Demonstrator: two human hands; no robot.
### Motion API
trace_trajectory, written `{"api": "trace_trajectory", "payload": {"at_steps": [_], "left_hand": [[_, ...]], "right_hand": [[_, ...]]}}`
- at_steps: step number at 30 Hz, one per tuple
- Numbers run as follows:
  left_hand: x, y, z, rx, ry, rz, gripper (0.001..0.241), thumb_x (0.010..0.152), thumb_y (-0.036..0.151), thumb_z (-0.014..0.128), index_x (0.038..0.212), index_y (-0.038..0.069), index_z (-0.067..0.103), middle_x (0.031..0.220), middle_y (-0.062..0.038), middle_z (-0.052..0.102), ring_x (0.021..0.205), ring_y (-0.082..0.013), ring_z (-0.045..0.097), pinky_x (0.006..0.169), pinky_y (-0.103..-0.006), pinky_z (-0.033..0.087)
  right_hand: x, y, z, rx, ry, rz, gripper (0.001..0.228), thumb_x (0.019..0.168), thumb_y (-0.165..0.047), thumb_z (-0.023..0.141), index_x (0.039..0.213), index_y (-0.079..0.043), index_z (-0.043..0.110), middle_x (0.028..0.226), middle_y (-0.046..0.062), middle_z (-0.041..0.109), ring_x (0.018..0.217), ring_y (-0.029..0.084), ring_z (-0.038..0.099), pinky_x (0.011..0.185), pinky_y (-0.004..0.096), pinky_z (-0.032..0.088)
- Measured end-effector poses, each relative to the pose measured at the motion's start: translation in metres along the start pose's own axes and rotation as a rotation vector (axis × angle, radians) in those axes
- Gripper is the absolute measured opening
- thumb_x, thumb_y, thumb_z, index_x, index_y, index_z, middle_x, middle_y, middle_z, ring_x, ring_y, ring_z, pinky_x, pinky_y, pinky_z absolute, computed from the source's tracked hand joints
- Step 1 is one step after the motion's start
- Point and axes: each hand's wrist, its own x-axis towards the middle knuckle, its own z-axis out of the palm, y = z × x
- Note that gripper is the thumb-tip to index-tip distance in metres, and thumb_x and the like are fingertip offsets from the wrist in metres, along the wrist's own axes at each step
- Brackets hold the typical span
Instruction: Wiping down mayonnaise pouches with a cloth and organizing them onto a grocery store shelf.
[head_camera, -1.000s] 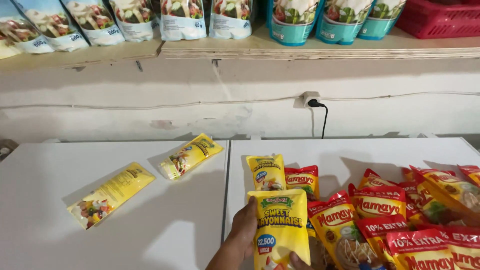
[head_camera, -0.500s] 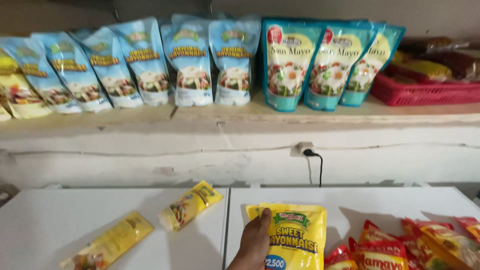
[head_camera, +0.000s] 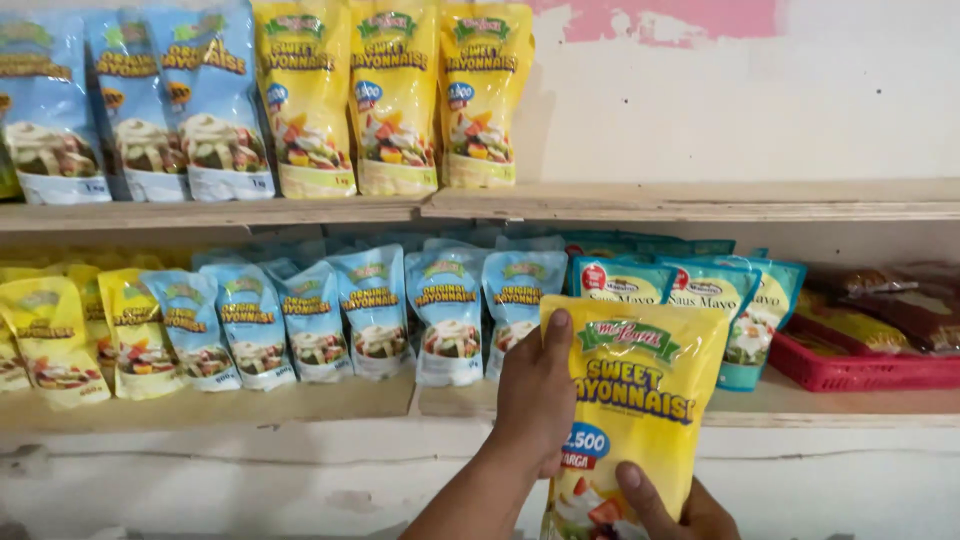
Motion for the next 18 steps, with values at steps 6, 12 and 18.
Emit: {"api": "trace_trajectory", "payload": {"at_steps": [6,12,18], "left_hand": [[0.043,0.080,0.026,0.125,-0.061,0.144,0.047,0.102,0.044,0.055,0.106,0.000,0.072,0.090,-0.010,0.075,0.073,-0.0146,0.068,0.065,-0.0325,0.058],[0.063,0.129,0.018,0.473,-0.062,0.433,0.049,0.105,0.048,0.044,0.103,0.010,0.075,0.095,-0.003,0.079,0.085,-0.0112,0.072,0.079,-0.0274,0.055],[0.096,0.123,-0.026,1.354,0.149,0.965,0.030,0.094,0.035,0.064,0.096,0.008,0.076,0.095,-0.013,0.076,0.100,-0.0325,0.068,0.091,-0.0455,0.050]], "right_hand": [[0.012,-0.139,0.080,0.141,0.044,-0.060,0.049,0.094,-0.032,0.064,0.131,0.000,0.066,0.112,0.019,0.080,0.094,0.028,0.077,0.081,0.047,0.062],[0.028,-0.181,0.090,0.078,0.066,-0.115,0.048,0.099,-0.035,0.061,0.134,-0.002,0.063,0.115,0.017,0.079,0.095,0.026,0.075,0.080,0.045,0.060],[0.027,-0.218,0.080,-0.175,0.235,-0.155,0.053,0.100,-0.042,0.060,0.133,-0.001,0.070,0.110,0.016,0.079,0.089,0.021,0.072,0.080,0.042,0.057]]}}
